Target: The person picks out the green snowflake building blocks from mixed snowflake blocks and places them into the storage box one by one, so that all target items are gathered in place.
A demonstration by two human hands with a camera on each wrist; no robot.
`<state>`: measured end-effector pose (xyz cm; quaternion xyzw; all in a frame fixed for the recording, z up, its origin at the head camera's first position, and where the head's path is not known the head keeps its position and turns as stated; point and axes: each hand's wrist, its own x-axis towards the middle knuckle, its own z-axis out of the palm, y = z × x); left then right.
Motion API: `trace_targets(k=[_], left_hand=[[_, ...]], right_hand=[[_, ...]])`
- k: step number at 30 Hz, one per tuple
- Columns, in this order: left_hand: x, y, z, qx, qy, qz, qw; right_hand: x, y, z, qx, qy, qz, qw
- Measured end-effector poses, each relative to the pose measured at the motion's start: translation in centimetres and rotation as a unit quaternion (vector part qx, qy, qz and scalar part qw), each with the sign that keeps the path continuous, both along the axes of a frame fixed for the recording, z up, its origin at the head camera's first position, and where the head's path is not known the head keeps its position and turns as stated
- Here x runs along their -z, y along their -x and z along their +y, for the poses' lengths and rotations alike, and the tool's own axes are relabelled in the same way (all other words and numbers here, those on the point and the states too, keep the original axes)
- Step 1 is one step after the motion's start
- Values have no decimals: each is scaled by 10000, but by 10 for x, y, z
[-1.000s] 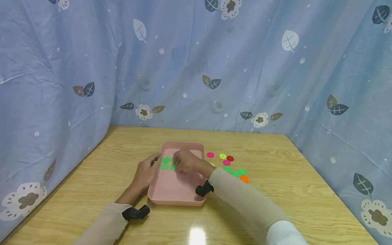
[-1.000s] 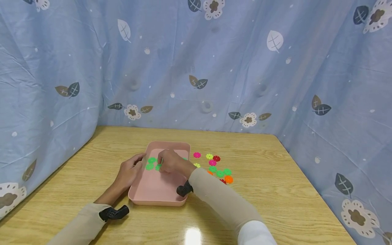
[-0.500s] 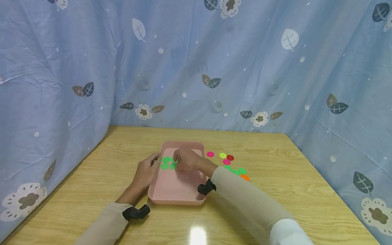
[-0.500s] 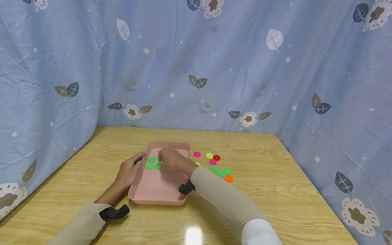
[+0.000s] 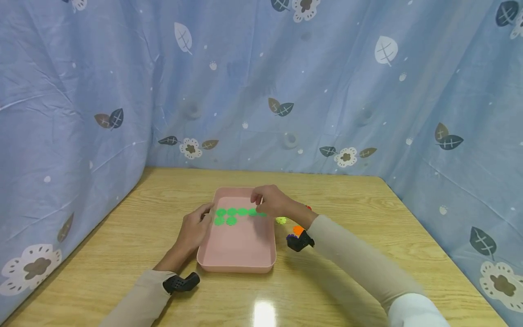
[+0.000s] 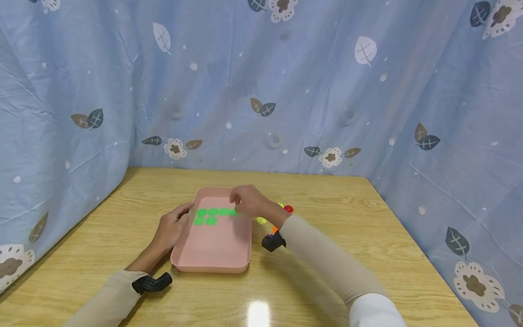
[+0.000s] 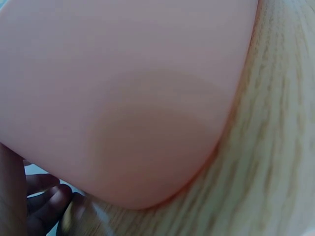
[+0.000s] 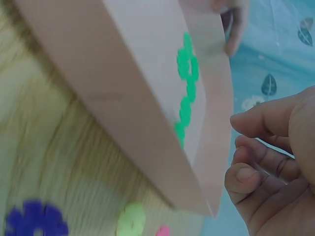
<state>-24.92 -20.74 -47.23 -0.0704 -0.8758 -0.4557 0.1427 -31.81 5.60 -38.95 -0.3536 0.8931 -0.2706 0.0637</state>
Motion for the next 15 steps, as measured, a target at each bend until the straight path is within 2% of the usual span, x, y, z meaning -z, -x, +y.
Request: trace_targets(k=[3, 8, 15], left_hand=[[0, 0, -1, 22, -16, 9, 10000], [1, 0, 0, 46, -71, -82, 9999], [1, 1, 0, -9, -61, -46, 10000]], right_hand=[[-3, 0, 13, 163, 139, -51, 9998], [-4, 0, 33, 212, 302, -5, 9993], [-1, 2, 58, 259, 196, 45, 9995]])
